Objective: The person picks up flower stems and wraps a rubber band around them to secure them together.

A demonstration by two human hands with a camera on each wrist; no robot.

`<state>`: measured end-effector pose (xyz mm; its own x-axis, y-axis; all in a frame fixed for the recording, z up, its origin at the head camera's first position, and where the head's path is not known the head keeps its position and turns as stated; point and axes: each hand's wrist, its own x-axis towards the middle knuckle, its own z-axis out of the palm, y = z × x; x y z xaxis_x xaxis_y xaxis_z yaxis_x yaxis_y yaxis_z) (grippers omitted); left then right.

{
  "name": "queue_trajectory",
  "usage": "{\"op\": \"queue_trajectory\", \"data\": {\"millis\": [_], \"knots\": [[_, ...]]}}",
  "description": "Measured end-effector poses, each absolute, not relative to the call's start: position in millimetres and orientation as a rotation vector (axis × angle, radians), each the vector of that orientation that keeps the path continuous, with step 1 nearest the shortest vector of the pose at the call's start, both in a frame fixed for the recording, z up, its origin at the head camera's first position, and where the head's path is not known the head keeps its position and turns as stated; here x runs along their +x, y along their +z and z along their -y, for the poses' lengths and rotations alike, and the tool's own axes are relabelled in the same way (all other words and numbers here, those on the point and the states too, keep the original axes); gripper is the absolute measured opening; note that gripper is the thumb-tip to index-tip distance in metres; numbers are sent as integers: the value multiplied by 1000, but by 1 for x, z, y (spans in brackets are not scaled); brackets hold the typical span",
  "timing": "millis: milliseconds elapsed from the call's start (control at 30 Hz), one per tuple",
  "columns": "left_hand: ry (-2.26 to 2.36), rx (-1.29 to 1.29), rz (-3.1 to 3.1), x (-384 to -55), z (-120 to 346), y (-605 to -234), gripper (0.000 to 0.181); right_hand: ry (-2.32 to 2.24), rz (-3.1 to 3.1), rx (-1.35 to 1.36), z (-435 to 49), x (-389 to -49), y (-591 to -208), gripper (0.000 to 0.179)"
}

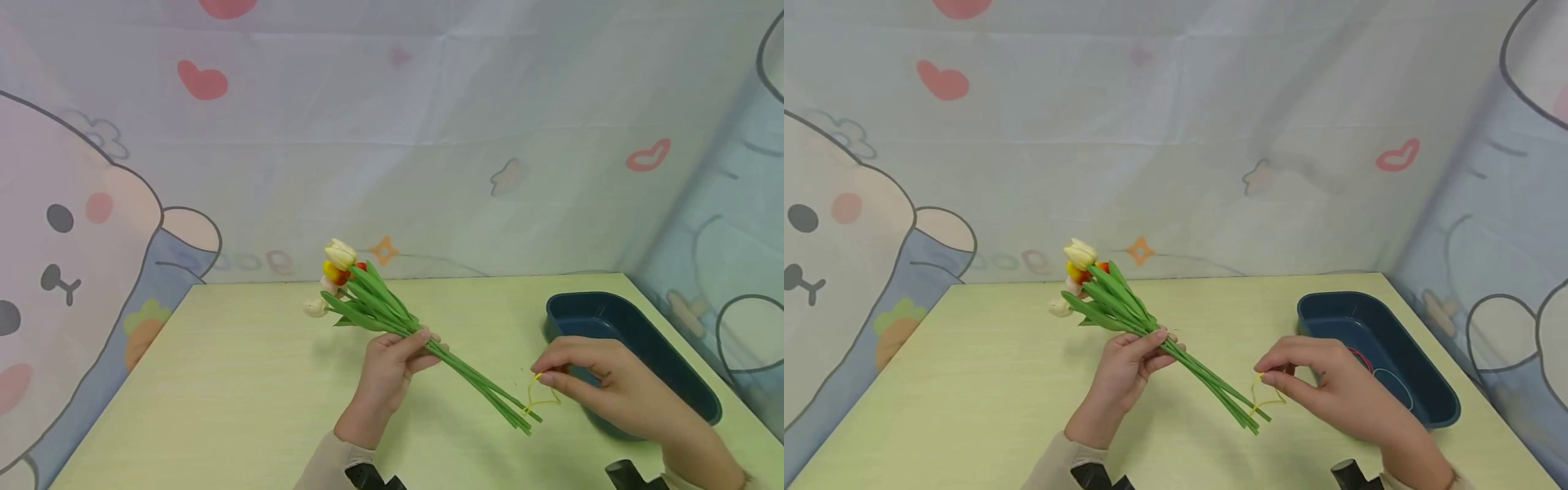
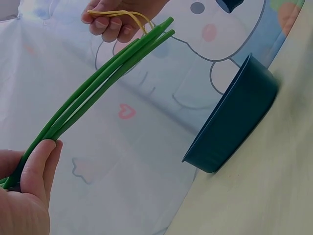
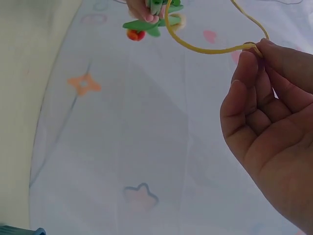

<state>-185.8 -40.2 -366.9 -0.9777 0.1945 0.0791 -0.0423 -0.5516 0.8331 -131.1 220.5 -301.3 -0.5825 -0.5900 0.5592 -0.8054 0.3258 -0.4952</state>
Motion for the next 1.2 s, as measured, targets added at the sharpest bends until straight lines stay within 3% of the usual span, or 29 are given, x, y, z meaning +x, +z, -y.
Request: {"op": "queue_trajectory", "data": {"millis": [1200], "knots": [[2405,376,-1417,-178,38,-369,4,1239,2585,1272,-183,-168,-311,15]]}}
